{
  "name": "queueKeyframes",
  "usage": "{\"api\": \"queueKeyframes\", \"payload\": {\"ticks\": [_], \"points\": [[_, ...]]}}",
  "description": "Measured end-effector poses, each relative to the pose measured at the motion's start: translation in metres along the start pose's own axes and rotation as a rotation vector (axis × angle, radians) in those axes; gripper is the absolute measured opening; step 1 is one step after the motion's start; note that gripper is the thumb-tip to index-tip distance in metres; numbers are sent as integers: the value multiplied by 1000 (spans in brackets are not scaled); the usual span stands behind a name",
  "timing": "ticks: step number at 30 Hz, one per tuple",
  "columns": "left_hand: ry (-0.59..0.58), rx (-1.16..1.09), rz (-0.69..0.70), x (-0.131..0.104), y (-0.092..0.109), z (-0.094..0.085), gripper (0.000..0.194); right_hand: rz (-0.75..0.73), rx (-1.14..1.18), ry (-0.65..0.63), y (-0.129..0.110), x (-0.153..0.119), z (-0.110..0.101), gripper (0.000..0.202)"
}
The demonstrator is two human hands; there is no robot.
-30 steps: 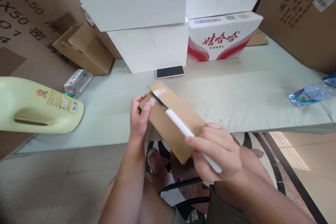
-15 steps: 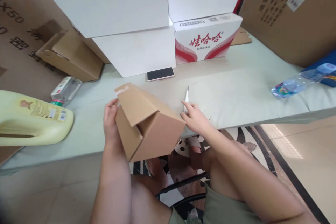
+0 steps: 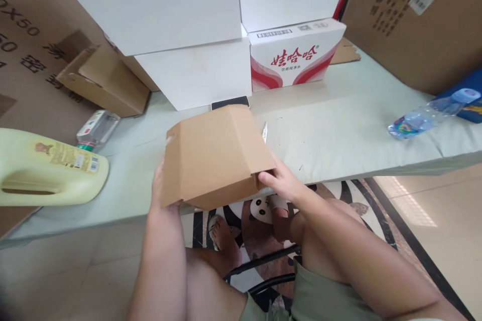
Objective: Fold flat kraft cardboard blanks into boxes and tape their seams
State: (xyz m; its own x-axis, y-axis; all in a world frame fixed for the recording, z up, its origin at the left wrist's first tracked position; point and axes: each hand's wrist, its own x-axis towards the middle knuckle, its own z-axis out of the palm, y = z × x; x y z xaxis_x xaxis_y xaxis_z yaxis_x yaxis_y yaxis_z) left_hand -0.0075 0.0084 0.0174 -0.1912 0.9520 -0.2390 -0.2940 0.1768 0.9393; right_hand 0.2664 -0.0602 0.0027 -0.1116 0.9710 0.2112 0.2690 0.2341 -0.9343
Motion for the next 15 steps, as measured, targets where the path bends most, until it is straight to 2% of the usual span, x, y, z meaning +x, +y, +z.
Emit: {"api": "queueKeyframes", "payload": {"ticks": [4,9,12,15], "points": [[-16,-41,-111,0,-1,0,37,-54,-57,22,-1,2,5,63],[-45,-162,-107,2,3,-2,22,116,-186,177,-4,8,9,53],[-96,-133,-59,-2,6,-3,32,216,-300,272,-2,9,9,48],[-158,-122,9,-7,8,-6,44,292,-253,245,-1,8,10,42]]}}
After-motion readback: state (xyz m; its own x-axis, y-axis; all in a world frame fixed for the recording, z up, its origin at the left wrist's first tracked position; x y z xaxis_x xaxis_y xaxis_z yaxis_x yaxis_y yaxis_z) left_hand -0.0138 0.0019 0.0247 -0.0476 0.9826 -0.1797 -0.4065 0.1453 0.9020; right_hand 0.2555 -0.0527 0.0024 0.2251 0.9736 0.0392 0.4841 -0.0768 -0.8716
